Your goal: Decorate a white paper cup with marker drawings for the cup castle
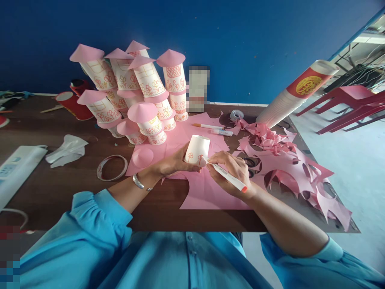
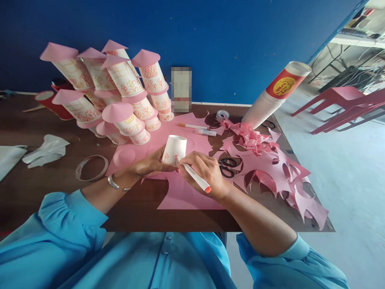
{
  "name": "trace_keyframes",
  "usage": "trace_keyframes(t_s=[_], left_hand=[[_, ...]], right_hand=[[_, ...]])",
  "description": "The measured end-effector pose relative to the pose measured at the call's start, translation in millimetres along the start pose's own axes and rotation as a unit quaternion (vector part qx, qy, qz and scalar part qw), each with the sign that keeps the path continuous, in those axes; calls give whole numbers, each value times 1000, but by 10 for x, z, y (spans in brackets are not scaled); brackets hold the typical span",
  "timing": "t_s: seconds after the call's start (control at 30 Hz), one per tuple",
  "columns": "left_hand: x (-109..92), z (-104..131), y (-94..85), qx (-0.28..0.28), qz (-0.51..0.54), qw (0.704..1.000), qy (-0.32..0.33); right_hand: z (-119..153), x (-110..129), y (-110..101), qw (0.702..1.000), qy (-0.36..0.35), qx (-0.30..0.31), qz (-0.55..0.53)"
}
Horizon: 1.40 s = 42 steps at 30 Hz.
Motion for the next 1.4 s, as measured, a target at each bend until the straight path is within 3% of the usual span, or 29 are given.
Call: trace_keyframes(t_s=[0.3,0.43,0.7,1.03,1.4], left_hand=[[2,-36,-14,8,-1,1000,15],[-14,-66,-8,-2,11,1000,28],[-4,-43,-48,13,37,999,16],[-45,-34,-5,9,30,999,7],[-54,-29,-6,22,26,999,10]], right_hand=[[-15,-6,-10,1000,-4,-20,20],[-37,3,-101,998,61,-26,-21],[-3,-111,-130,992,109,-55,-24],[-17,-51,-107,995,101,-19,-16],[7,-55,-22,1000,21,-13,7]])
Point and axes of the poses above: each hand's wrist, its own z-axis away from the middle knuckle, its own y-axis out of the palm, x = y × z, the point moved 1 cm from there along -z, towards the middle knuckle, and after that the axes turned 15 degrees about -y, right-handed, at the moved point
